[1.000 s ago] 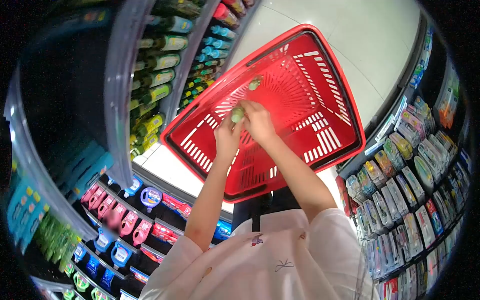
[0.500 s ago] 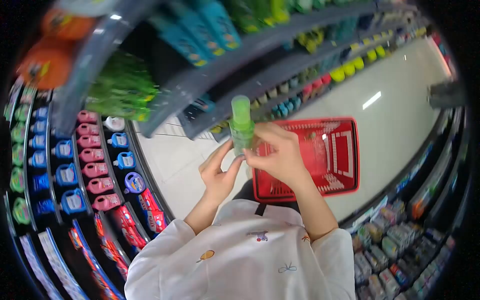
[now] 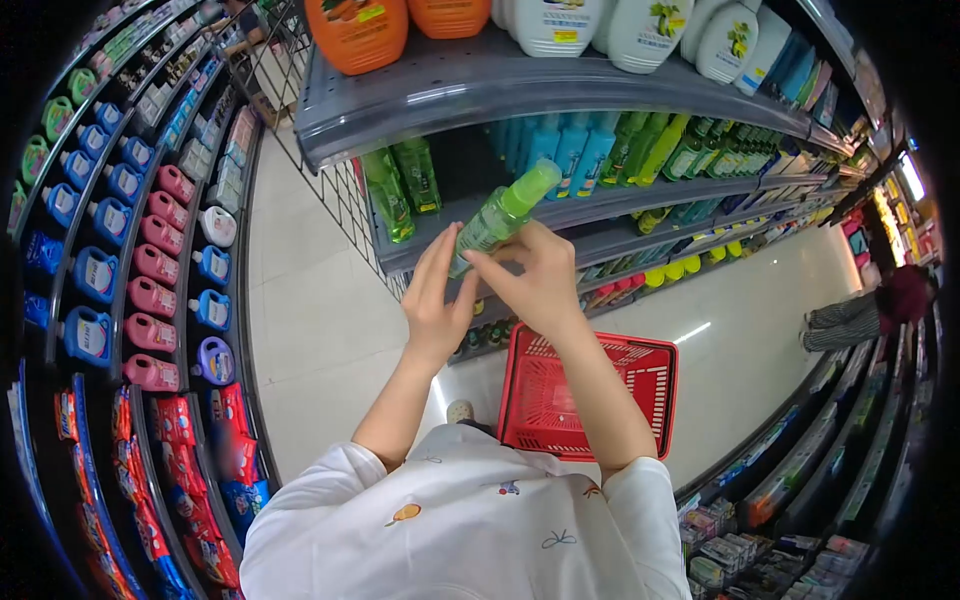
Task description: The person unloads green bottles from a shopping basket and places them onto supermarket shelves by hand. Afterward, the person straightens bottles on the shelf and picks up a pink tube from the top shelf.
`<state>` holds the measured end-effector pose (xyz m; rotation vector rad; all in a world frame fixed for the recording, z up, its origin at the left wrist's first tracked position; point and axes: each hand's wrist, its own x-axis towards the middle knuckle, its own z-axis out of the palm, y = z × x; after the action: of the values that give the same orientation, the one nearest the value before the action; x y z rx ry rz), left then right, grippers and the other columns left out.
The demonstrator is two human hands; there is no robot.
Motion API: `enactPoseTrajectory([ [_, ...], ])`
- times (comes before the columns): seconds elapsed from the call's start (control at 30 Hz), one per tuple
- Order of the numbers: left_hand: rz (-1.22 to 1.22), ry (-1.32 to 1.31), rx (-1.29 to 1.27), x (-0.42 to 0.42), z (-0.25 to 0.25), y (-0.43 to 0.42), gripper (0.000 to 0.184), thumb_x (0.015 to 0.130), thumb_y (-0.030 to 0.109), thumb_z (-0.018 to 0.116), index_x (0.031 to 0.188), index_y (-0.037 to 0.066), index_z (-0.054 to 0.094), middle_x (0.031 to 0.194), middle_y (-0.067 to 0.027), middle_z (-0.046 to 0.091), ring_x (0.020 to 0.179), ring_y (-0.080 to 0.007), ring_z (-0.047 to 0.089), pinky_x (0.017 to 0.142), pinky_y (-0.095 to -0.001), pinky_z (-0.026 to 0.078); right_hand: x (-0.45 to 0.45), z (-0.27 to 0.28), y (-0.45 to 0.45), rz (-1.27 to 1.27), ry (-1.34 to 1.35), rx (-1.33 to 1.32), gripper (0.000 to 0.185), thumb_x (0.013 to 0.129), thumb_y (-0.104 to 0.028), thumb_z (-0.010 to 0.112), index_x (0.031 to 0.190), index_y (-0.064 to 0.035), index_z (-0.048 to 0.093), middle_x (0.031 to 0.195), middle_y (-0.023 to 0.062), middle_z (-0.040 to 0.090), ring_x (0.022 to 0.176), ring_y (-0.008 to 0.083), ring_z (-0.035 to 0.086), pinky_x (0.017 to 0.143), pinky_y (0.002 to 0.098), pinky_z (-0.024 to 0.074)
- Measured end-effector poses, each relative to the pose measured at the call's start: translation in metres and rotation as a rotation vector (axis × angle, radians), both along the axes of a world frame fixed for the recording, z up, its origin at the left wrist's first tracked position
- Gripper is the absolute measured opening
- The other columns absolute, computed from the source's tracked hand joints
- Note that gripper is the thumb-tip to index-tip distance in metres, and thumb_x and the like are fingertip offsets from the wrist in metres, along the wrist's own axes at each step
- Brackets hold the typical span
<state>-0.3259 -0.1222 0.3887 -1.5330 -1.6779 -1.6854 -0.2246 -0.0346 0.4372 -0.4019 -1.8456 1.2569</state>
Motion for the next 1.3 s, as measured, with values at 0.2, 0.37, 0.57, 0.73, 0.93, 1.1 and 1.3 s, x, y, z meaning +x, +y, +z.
enactPoseTrajectory([
  [0.2,-0.89,-0.872,-0.231,-0.017,-0.005,-0.019,0.049,0.087,-0.002,0.056,0.134,-0.004,0.041,0.12,-0.013,0.058,0.106,-0.0212,0.06,0.091,-0.0303,0.046,0.01,0.005,0.026,0.414,-0.057,-0.356,0.034,0.082,0.001,0.063,0.114,0.0058,0.054,0.089,0.0069,0.062,0.073,0.0097,0.059,0.062,0.0227,0.0486],
  [0.37,-0.561,-0.653,-0.362,-0.027,-0.001,-0.013,0.044,0.09,0.001,0.052,0.133,0.001,0.045,0.112,-0.0153,0.062,0.099,-0.0204,0.063,0.086,-0.0295,0.047,0.001,-0.005,0.041,0.438,-0.108,-0.316,0.031,0.084,0.004,0.058,0.114,0.0071,0.049,0.097,0.0097,0.06,0.079,0.0117,0.059,0.065,0.024,0.0494],
  [0.57,-0.042,-0.113,-0.168,-0.022,-0.009,0.004,0.04,0.087,0.001,0.051,0.127,-0.004,0.047,0.124,-0.0244,0.051,0.113,-0.0393,0.051,0.094,-0.0419,0.043,-0.022,-0.028,0.037,0.153,-0.034,-0.13,0.029,0.085,0.001,0.062,0.11,0.006,0.048,0.093,0.01,0.063,0.079,0.0116,0.061,0.067,0.0233,0.0499],
  [0.73,0.01,-0.151,-0.109,-0.011,-0.019,0.015,0.056,0.085,-0.002,0.05,0.138,-0.006,0.03,0.141,-0.0271,0.032,0.129,-0.0418,0.036,0.101,-0.0416,0.037,-0.044,-0.03,0.039,0.023,-0.106,0.135,0.027,0.084,-0.003,0.062,0.106,0.0061,0.048,0.09,0.014,0.066,0.078,0.017,0.067,0.066,0.0268,0.0515],
  [0.93,-0.028,-0.264,-0.147,-0.014,-0.026,0.013,0.059,0.086,0.002,0.05,0.139,-0.007,0.026,0.145,-0.0296,0.023,0.13,-0.0449,0.031,0.104,-0.0434,0.033,-0.067,-0.037,0.048,0.052,-0.123,0.24,0.028,0.085,-0.005,0.062,0.107,0.0046,0.048,0.088,0.0159,0.066,0.079,0.0194,0.068,0.064,0.0274,0.0502],
  [1.1,0.002,-0.295,-0.169,-0.017,-0.038,0.012,0.059,0.086,0.004,0.051,0.139,-0.007,0.026,0.144,-0.0303,0.024,0.131,-0.0446,0.032,0.103,-0.0438,0.033,-0.08,-0.038,0.053,0.132,-0.203,0.226,0.03,0.085,-0.006,0.061,0.109,0.0052,0.048,0.085,0.0141,0.065,0.074,0.0165,0.066,0.062,0.0261,0.0488],
  [1.3,0.036,-0.304,-0.211,-0.024,-0.04,0.015,0.059,0.086,0.007,0.054,0.137,-0.007,0.029,0.14,-0.0317,0.03,0.129,-0.0447,0.034,0.103,-0.0437,0.034,-0.095,-0.044,0.059,0.122,-0.212,0.156,0.033,0.084,-0.007,0.063,0.112,0.0058,0.05,0.085,0.0146,0.064,0.07,0.0144,0.065,0.06,0.0253,0.049],
])
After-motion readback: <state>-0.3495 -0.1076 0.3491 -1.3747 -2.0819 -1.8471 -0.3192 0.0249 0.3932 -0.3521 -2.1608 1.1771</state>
